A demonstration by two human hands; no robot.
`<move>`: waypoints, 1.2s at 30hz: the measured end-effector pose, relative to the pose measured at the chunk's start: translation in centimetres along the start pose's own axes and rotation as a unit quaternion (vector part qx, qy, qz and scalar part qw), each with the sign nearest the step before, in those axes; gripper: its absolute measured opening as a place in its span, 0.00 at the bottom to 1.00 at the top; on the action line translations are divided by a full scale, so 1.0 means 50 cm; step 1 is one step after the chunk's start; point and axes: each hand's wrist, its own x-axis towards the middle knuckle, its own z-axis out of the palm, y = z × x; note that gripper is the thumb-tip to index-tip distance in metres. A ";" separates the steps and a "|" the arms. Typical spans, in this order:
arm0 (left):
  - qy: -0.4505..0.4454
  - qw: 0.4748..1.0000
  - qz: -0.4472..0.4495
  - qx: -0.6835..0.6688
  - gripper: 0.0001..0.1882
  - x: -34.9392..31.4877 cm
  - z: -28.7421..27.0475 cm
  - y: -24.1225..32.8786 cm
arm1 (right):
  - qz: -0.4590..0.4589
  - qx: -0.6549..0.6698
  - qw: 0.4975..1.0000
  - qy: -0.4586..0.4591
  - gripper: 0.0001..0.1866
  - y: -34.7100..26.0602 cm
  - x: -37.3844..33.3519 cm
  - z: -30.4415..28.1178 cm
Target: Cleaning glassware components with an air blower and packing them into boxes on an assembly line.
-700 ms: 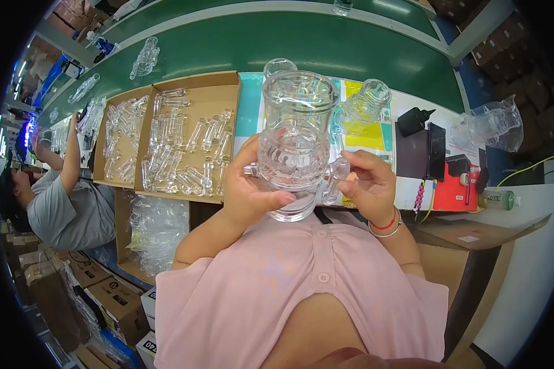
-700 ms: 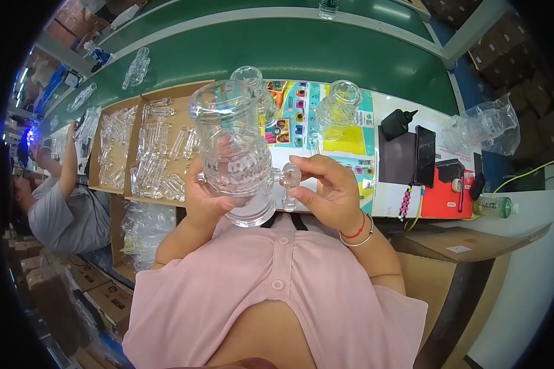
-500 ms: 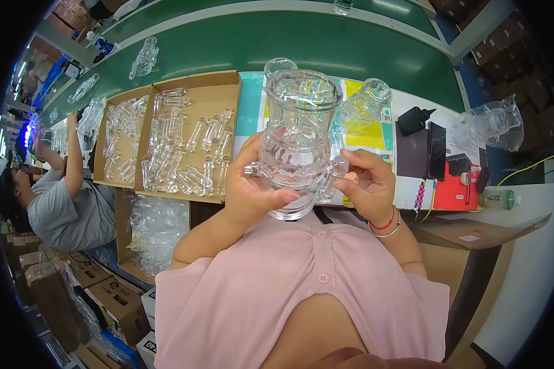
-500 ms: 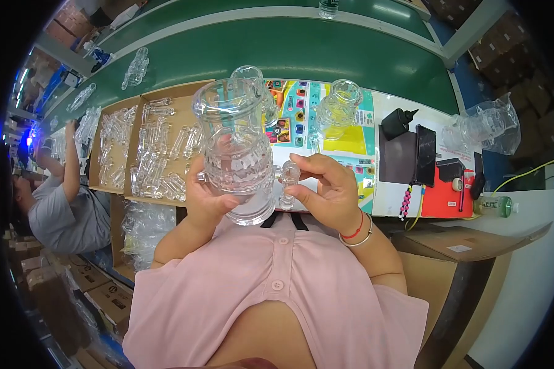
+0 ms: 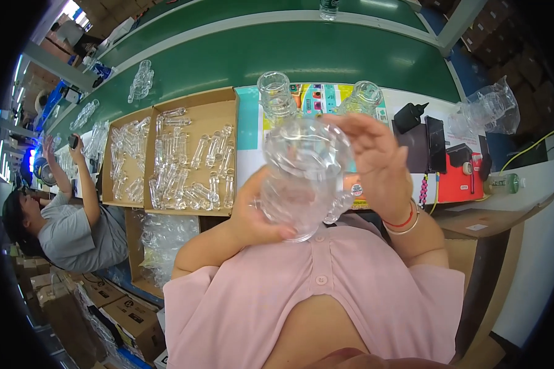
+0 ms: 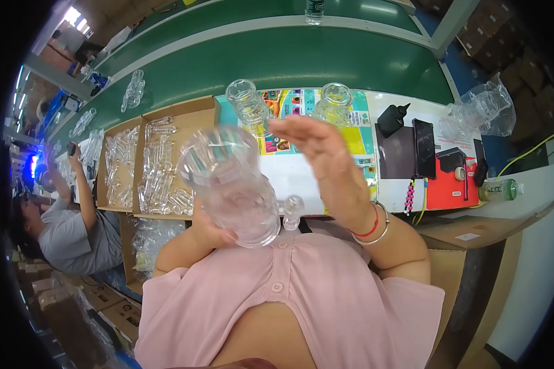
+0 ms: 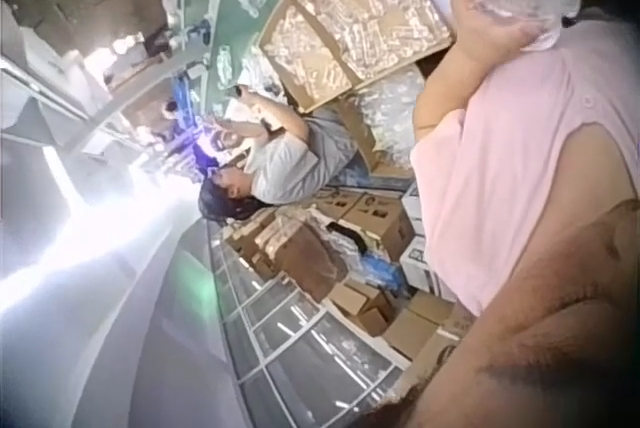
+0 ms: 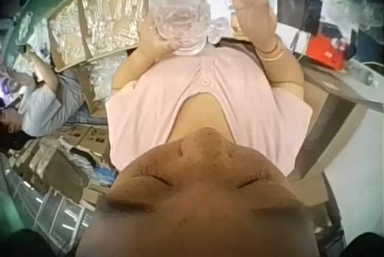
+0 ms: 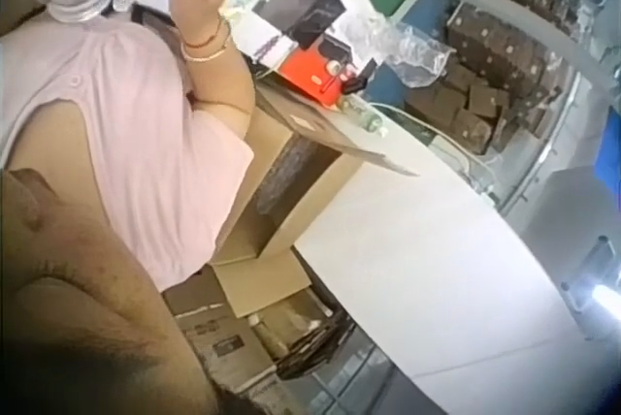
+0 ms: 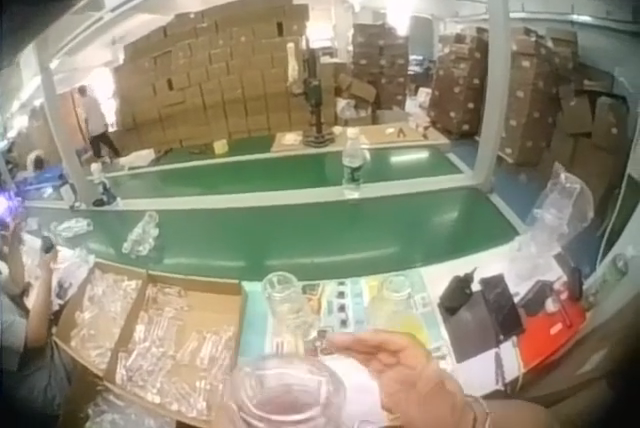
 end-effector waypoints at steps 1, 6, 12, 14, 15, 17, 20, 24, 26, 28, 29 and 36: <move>-0.001 1.000 0.002 0.000 0.51 0.001 0.003 0.004 | 0.038 0.005 0.999 -0.024 0.38 -0.001 -0.001 0.017; -0.129 0.916 0.238 0.297 0.37 -0.002 0.032 0.010 | -0.009 -0.178 0.936 -0.305 0.31 -0.019 -0.050 0.028; -0.148 0.899 0.297 0.285 0.36 -0.003 0.059 0.006 | -0.022 -0.131 0.975 -0.176 0.26 0.019 -0.123 0.028; -0.136 0.940 0.185 0.254 0.37 0.003 0.041 0.008 | 0.053 -0.307 0.928 -0.207 0.22 -0.009 -0.068 0.044; -0.095 0.966 0.121 0.209 0.38 0.006 0.027 0.002 | 0.125 -0.474 0.842 -0.225 0.18 -0.022 -0.046 0.043; -0.067 0.983 0.046 0.165 0.40 0.009 0.022 -0.004 | -0.029 -0.606 0.786 -0.118 0.18 0.025 -0.026 -0.007; 0.087 0.991 -0.029 -0.100 0.47 0.035 0.015 0.013 | 0.278 0.178 0.942 0.064 0.25 0.014 0.062 0.044; 0.124 0.976 0.093 -0.155 0.51 0.020 0.024 0.029 | 0.140 0.053 0.988 0.033 0.30 -0.003 0.066 0.056; 0.154 0.969 0.128 -0.142 0.51 0.010 0.022 0.031 | -0.047 -0.289 0.953 -0.083 0.28 -0.019 0.050 0.037; 0.175 0.975 0.130 -0.051 0.53 0.002 0.018 0.032 | -0.060 -0.339 0.934 -0.092 0.23 -0.040 0.040 0.036; 0.177 0.974 0.130 -0.052 0.53 0.000 0.016 0.029 | -0.100 -0.462 0.874 -0.113 0.19 -0.050 0.036 0.037; 0.165 0.976 0.144 0.009 0.53 0.005 0.015 0.022 | -0.178 -0.602 0.775 -0.080 0.17 -0.043 0.028 0.050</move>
